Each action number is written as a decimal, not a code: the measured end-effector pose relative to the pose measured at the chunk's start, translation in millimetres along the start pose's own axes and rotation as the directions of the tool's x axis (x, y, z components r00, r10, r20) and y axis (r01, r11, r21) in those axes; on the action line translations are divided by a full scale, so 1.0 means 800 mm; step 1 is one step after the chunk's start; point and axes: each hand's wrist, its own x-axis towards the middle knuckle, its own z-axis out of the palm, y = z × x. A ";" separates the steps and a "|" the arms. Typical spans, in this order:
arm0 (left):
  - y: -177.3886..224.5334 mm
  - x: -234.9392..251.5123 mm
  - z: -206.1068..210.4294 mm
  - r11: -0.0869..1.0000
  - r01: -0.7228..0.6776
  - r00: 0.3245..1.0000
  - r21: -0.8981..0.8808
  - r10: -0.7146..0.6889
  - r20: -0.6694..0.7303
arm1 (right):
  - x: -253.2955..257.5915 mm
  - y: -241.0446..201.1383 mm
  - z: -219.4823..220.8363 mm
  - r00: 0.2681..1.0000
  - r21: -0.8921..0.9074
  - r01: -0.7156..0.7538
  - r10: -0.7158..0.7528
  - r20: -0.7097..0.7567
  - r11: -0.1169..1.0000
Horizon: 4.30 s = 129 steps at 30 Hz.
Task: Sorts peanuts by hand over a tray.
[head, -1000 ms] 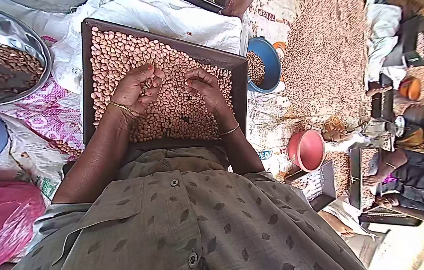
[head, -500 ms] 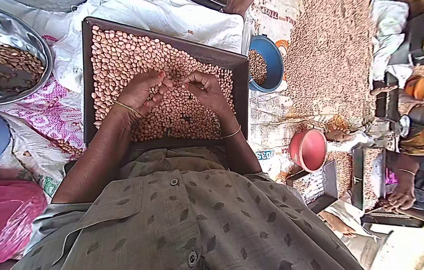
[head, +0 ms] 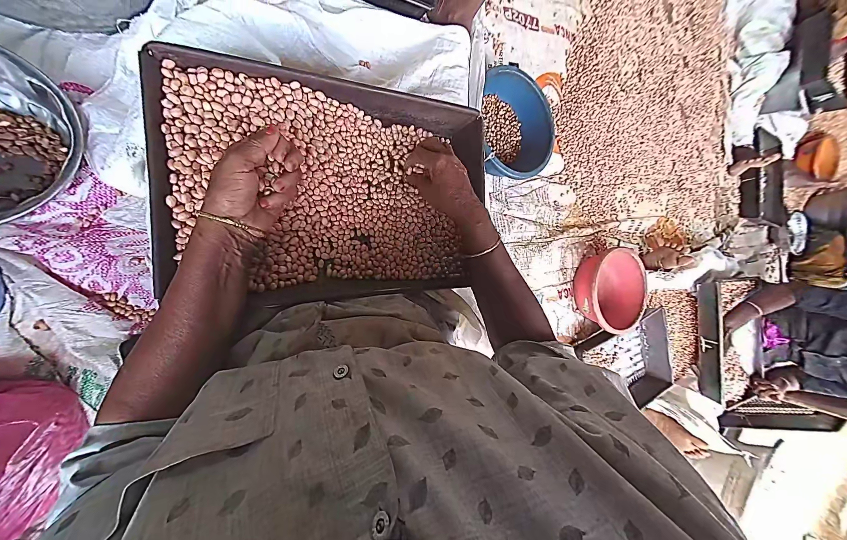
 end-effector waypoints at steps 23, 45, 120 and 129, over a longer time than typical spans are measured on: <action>-0.003 0.001 0.003 0.996 0.011 0.998 0.092 -0.017 0.058 | -0.057 -0.081 0.029 0.995 -0.199 -0.048 0.064 0.071 0.979; -0.006 0.005 -0.002 0.997 0.076 0.995 0.024 -0.077 0.055 | 0.029 -0.097 0.034 0.963 -0.253 -0.268 0.262 -0.057 0.930; 0.003 0.001 -0.010 0.977 -0.122 0.992 -0.178 0.125 0.008 | 0.050 -0.097 0.066 0.973 0.035 0.091 -0.081 -0.214 0.995; 0.003 0.002 -0.010 0.975 -0.114 0.993 -0.190 0.115 -0.009 | 0.049 -0.066 0.037 0.890 0.376 0.095 0.090 -0.447 0.922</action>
